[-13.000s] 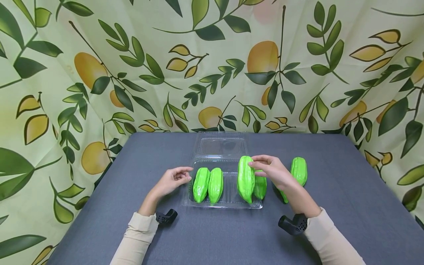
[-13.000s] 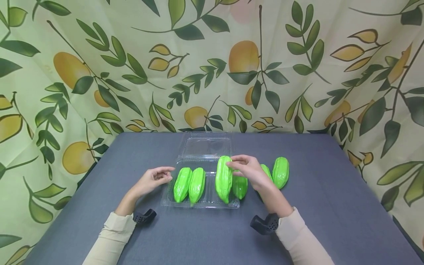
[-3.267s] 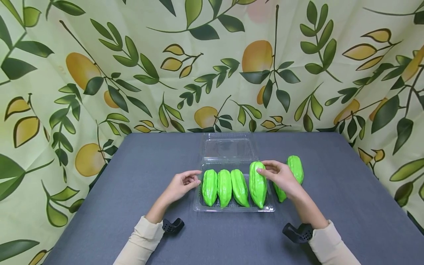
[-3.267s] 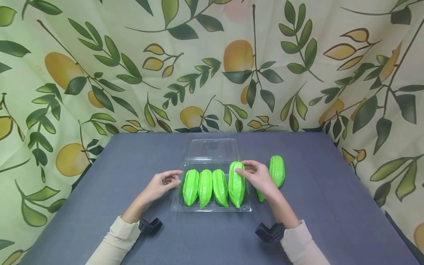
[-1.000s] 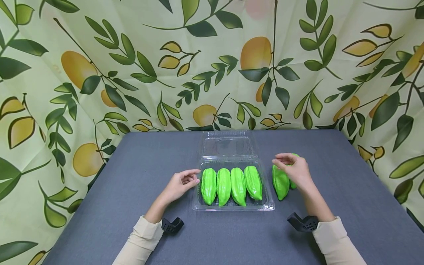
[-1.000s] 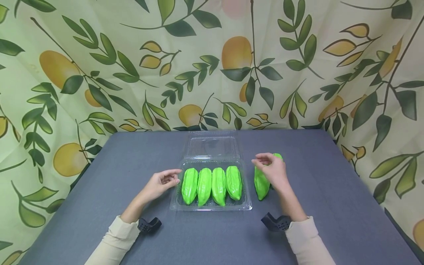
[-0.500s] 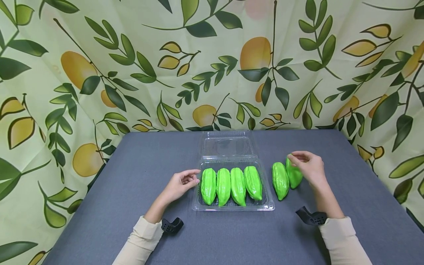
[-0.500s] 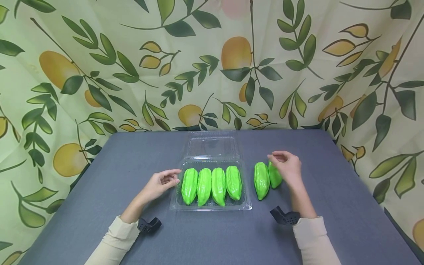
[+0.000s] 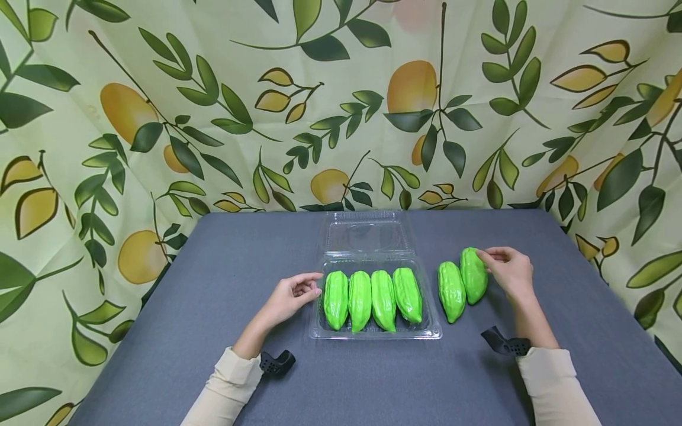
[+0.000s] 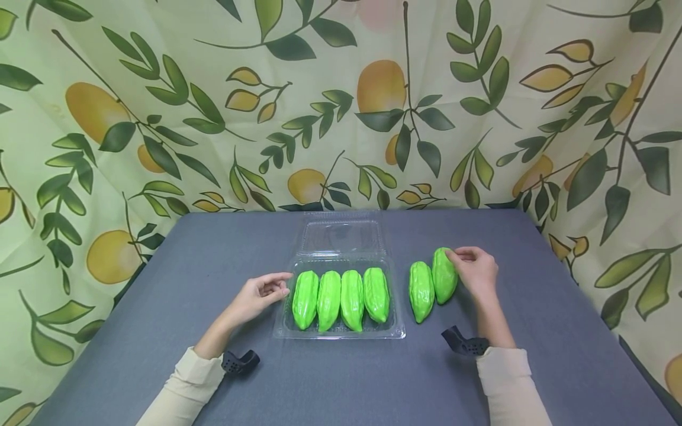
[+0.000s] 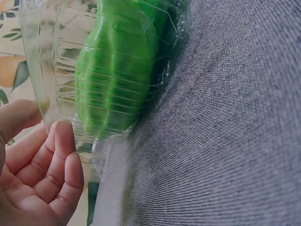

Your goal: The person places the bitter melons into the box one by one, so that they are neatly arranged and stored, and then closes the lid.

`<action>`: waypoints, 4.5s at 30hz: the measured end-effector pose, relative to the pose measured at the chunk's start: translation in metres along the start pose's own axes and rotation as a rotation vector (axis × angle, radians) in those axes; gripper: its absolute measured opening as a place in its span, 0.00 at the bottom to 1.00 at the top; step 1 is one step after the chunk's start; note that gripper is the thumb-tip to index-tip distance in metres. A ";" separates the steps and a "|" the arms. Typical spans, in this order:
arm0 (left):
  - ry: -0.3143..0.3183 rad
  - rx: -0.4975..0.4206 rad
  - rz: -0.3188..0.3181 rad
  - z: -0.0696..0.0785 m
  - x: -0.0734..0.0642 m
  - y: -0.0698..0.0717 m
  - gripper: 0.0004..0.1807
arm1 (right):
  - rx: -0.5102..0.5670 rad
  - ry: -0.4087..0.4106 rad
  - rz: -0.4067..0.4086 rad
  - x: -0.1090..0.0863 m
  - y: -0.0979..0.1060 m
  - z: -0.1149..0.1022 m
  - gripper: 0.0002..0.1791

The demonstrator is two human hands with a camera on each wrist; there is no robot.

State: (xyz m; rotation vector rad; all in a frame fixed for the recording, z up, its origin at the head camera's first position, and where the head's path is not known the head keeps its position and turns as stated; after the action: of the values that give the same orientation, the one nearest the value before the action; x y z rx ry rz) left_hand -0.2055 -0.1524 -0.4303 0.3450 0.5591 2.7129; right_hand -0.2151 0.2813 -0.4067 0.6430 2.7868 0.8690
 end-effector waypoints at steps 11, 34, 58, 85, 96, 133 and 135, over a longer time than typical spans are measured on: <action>0.008 0.000 -0.005 -0.002 0.000 0.000 0.20 | -0.038 -0.095 -0.069 0.007 -0.006 0.016 0.37; 0.001 0.005 -0.005 -0.005 0.001 0.000 0.19 | -0.087 -0.145 -0.209 0.008 -0.018 0.024 0.44; -0.004 0.006 -0.002 -0.004 0.000 0.000 0.19 | -0.038 -0.141 -0.187 0.006 -0.005 0.009 0.45; -0.011 0.015 0.002 -0.005 0.001 0.000 0.19 | 0.127 -0.040 -0.398 -0.013 -0.014 -0.024 0.46; 0.003 0.015 0.001 -0.002 -0.001 0.000 0.19 | 0.121 -0.007 -0.446 -0.024 -0.023 -0.033 0.44; 0.021 0.008 0.001 0.000 -0.001 0.001 0.19 | 0.208 -0.002 -0.602 -0.060 -0.071 -0.072 0.39; 0.019 0.009 0.003 0.000 -0.001 0.001 0.19 | 0.208 -0.004 -0.604 -0.062 -0.073 -0.074 0.39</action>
State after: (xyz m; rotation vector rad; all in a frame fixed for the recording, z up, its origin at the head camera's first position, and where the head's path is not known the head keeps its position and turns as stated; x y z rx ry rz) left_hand -0.2051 -0.1532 -0.4302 0.3231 0.5761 2.7197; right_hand -0.2054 0.1626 -0.3869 -0.1845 2.8220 0.4548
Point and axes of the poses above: each hand's wrist, its own x-axis towards the middle knuckle, its own y-axis out of the back of the hand, z = x × y, the point moved 2 cm from there along x, towards the middle knuckle, and after that the axes turned 3 degrees about -y, right-handed, at the moved point
